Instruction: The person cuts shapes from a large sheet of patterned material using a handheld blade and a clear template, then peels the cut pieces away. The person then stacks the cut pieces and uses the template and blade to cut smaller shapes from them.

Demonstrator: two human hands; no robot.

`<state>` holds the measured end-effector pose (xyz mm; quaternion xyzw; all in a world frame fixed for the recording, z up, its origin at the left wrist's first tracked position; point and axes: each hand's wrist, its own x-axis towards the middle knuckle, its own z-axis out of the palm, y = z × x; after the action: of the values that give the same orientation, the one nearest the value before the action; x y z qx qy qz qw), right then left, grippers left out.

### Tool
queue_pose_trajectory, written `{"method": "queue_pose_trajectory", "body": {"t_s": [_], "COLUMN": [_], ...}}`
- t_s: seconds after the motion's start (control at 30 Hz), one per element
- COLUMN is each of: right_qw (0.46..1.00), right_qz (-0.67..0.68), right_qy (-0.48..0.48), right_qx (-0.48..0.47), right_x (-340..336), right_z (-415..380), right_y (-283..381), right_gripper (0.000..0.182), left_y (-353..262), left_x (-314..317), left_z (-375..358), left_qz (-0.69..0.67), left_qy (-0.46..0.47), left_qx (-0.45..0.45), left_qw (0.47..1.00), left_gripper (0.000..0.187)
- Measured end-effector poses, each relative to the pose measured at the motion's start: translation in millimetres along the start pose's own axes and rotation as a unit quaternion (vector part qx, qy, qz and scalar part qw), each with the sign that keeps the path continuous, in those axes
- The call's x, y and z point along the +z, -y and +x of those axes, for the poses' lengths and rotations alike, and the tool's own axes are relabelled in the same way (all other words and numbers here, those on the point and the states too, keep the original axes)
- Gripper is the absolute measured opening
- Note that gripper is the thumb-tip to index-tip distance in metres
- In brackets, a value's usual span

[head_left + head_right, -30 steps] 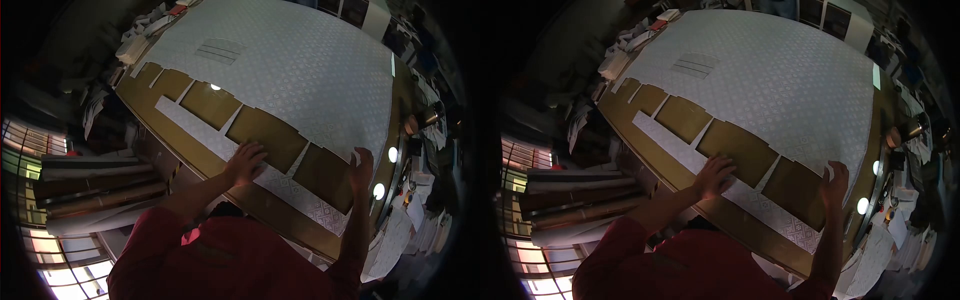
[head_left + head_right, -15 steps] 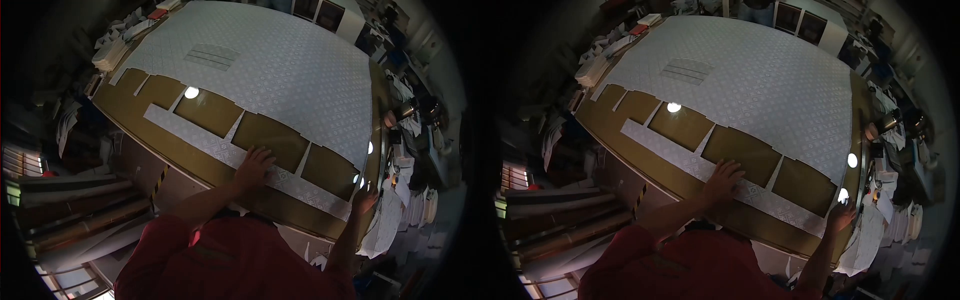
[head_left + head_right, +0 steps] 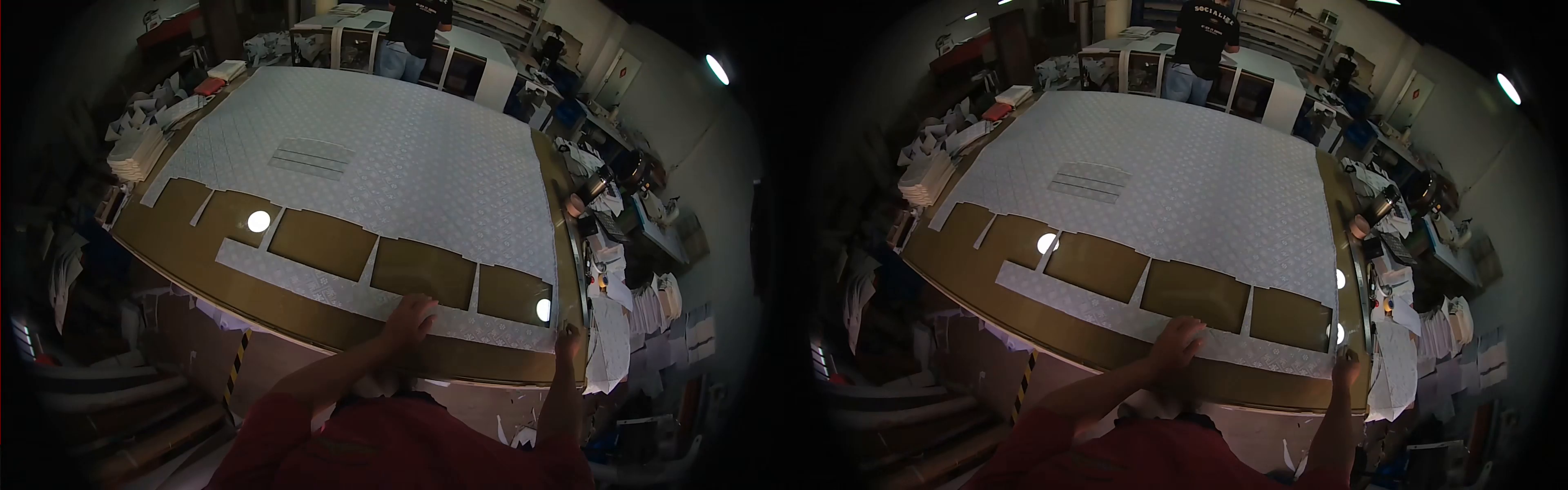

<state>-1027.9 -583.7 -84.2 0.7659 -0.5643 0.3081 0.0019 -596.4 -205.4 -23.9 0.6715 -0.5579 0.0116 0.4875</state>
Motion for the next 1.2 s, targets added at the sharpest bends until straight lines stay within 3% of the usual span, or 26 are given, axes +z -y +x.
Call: {"method": "queue_pose_trajectory", "body": {"t_s": [0.03, 0.07, 0.1, 0.13, 0.27, 0.33, 0.4, 0.47, 0.53, 0.6, 0.67, 0.73, 0.83, 0.9, 1.2], "right_qw": [0.991, 0.991, 0.97, 0.892, 0.869, 0.862, 0.87, 0.873, 0.881, 0.887, 0.919, 0.903, 0.871, 0.896, 0.844], "right_qz": [0.08, 0.081, 0.206, 0.317, 0.393, 0.411, 0.411, 0.431, 0.427, 0.425, 0.37, 0.401, 0.432, 0.411, 0.474], "right_qy": [-0.084, -0.085, -0.003, 0.079, 0.08, 0.108, 0.124, 0.144, 0.147, 0.146, 0.133, 0.156, 0.22, 0.147, 0.246], "right_qx": [-0.062, -0.066, 0.126, 0.311, 0.29, 0.278, 0.244, 0.179, 0.141, 0.106, -0.021, 0.008, 0.081, -0.088, -0.056], "right_x": [11, 2, -20, -36, -82, -84, -83, -84, -86, -75, -43, -51, -42, -28, 15], "right_z": [-2, -4, -10, -17, -44, -46, -48, -51, -55, -50, -43, -42, -37, -37, -39], "right_y": [-13, 3, 31, 54, 168, 204, 234, 265, 303, 311, 305, 341, 375, 390, 421], "right_gripper": [0.02, 0.02, 0.021, 0.023, 0.022, 0.021, 0.019, 0.015, 0.014, 0.012, 0.013, 0.01, 0.009, 0.01, 0.012], "left_y": [1, -4, -19, -36, -111, -144, -162, -182, -188, -186, -181, -194, -186, -190, -178], "left_x": [-4, -17, -40, -65, -177, -240, -287, -318, -358, -354, -354, -336, -338, -334, -322], "left_z": [-4, -2, 1, 8, 49, 65, 72, 71, 70, 67, 55, 21, 42, 40, 67], "left_qz": [-0.04, -0.039, -0.099, -0.159, -0.311, -0.411, -0.539, -0.629, -0.643, -0.647, -0.649, -0.647, -0.64, -0.635, -0.615], "left_qy": [0.008, 0.005, 0.029, 0.054, 0.107, 0.115, 0.16, 0.14, 0.252, 0.258, 0.261, 0.256, 0.255, 0.254, 0.232], "left_qx": [-0.015, -0.015, -0.037, -0.059, -0.089, 0.062, 0.137, 0.181, 0.178, 0.182, 0.185, 0.187, 0.175, 0.165, 0.137], "left_qw": [0.999, 0.999, 0.994, 0.984, 0.94, 0.902, 0.815, 0.743, 0.701, 0.694, 0.69, 0.693, 0.703, 0.711, 0.741], "left_gripper": [0.032, 0.032, 0.026, 0.021, 0.016, 0.016, 0.014, 0.016, 0.018, 0.018, 0.018, 0.018, 0.017, 0.017, 0.016]}}
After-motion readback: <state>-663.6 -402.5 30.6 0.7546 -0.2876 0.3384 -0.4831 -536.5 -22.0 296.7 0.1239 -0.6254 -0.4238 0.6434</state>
